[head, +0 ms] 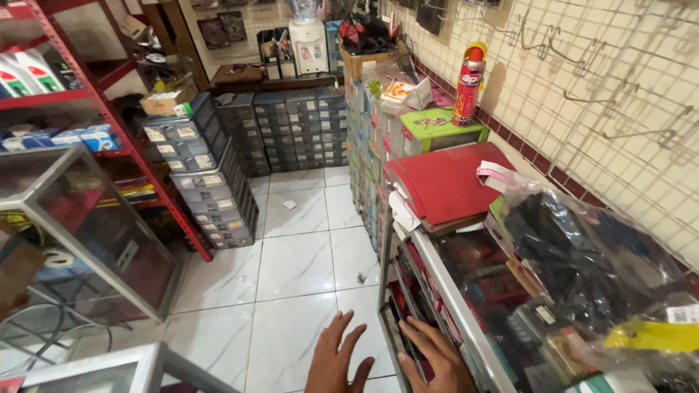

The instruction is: The person removes a packaged fidget spinner from a wire wall rack and carries it to a glass counter. They arrange the item among other packaged goods on the counter before hanging a package back onto the wall rack.

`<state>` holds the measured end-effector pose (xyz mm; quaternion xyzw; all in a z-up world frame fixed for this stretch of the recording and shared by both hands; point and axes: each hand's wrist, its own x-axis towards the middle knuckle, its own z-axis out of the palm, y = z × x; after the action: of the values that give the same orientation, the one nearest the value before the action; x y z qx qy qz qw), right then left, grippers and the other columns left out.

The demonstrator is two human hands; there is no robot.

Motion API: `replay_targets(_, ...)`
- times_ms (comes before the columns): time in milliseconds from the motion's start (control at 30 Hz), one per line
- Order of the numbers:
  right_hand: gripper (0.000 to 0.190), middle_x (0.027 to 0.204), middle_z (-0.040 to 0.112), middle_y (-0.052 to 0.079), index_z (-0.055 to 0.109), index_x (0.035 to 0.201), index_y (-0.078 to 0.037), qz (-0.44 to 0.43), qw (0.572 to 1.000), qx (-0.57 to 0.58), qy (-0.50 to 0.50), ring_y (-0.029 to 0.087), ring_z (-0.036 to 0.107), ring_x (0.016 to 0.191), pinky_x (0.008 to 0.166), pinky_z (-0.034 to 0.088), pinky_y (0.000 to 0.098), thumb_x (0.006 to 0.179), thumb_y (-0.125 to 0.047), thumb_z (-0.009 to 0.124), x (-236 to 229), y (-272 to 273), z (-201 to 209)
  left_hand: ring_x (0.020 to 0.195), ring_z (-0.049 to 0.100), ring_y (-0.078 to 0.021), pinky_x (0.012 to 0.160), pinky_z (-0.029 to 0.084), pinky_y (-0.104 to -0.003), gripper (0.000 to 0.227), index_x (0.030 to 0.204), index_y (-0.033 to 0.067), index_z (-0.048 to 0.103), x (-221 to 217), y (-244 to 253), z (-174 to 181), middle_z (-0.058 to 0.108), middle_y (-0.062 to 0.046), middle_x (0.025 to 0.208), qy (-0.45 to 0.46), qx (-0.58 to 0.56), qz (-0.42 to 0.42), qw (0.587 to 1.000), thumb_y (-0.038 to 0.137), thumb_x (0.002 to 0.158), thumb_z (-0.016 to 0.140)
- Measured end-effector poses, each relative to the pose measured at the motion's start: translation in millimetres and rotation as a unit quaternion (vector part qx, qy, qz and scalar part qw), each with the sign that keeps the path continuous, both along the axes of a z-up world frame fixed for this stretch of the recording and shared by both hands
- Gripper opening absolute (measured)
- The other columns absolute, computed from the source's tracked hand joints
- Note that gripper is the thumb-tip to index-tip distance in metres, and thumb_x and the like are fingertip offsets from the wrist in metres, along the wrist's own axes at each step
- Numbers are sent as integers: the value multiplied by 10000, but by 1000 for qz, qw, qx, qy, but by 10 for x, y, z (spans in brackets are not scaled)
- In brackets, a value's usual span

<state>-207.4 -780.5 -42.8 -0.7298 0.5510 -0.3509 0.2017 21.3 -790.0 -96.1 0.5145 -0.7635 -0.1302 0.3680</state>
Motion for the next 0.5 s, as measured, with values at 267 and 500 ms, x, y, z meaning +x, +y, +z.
replay_targets(267,568,1468,589,80,649,1425,-202,-42,998,54,13,266,551,1357,1110,415,424,863,-211,732,257,-706,50,1477,292,-422,1138,270,-620,565,1366,132,574,106,-830,50,397,-174,1557,23,41,-34,998,217,859,809)
replay_targets(500,503,1336,670,121,697,1301,-127,-63,994,-84,22,304,619,1263,1073,428,439,805,-164,771,586,-1449,175,1467,283,-431,1139,250,-627,626,1379,127,566,297,-1704,104,389,-183,1601,24,39,-100,994,189,814,828)
